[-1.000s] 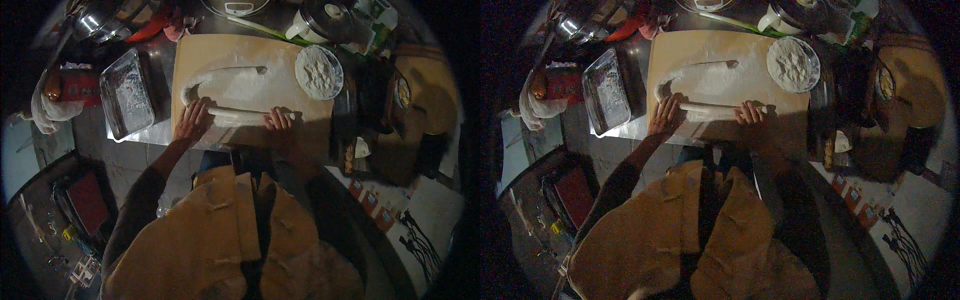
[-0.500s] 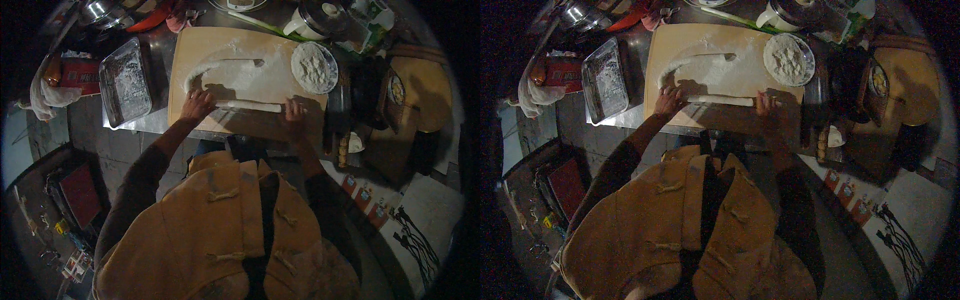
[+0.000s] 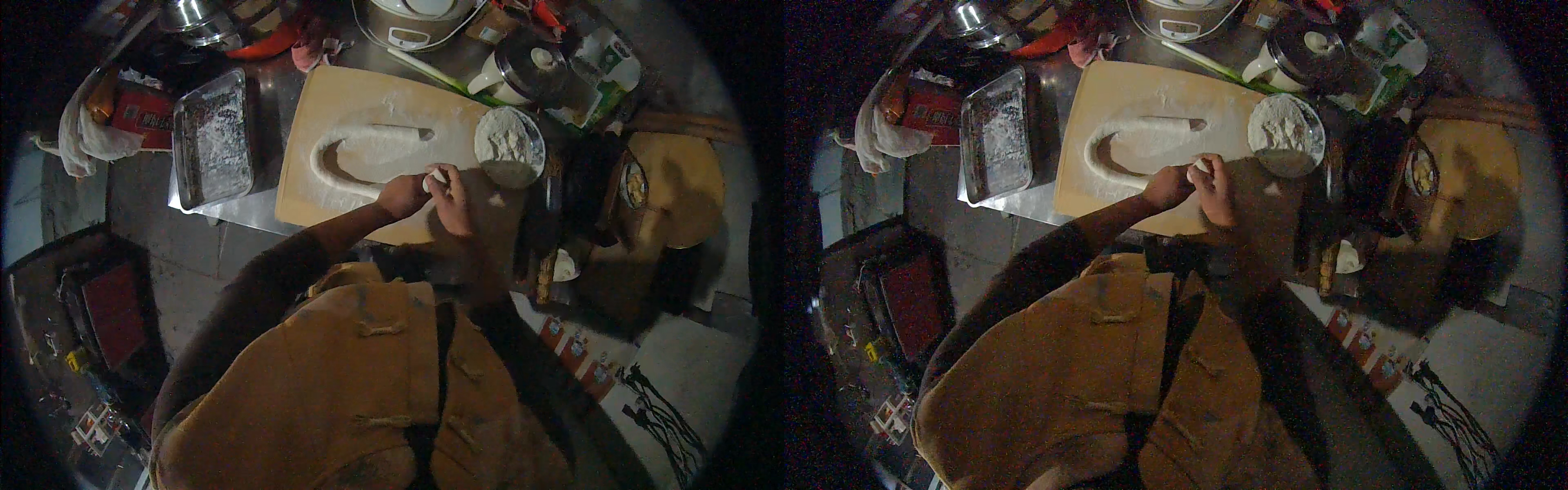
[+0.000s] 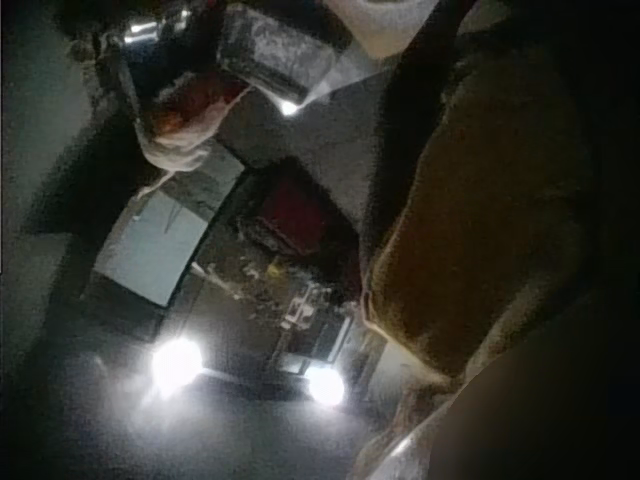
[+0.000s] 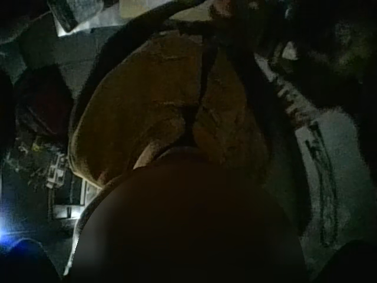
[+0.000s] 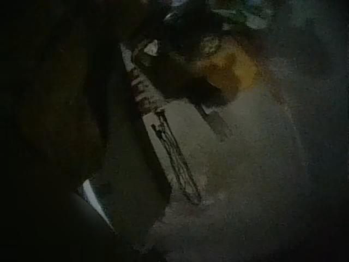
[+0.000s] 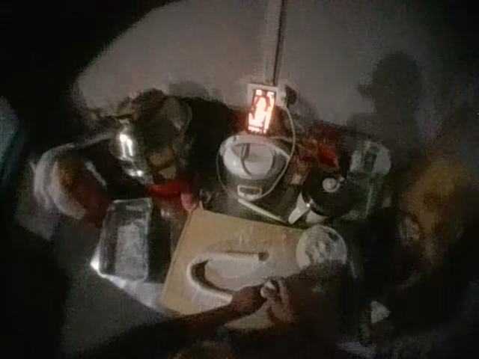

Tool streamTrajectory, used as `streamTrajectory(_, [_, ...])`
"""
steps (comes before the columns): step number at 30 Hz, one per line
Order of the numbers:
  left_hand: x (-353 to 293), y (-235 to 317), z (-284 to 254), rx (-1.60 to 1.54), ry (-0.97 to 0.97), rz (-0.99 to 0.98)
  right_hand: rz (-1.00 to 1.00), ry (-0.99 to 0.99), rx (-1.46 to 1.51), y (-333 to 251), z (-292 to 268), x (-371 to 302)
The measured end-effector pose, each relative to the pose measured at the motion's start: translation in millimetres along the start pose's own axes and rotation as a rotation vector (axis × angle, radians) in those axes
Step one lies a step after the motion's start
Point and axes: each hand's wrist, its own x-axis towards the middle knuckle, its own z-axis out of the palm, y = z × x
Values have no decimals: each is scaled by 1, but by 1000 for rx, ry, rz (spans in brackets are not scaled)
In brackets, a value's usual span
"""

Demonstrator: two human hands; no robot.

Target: The person kneads and rolls a piece of dough on a floured cutting board, then uses a cleaver to cut the rolled dough into small pieces. The cut pieces remain on the board.

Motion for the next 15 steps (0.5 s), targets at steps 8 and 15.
streamTrajectory(8, [-8, 32, -37, 117, 106, -104, 103, 150, 649, -38, 36, 31])
streamTrajectory(15, [-14, 45, -53, -79, 54, -172, 155, 147, 566, -75, 46, 43])
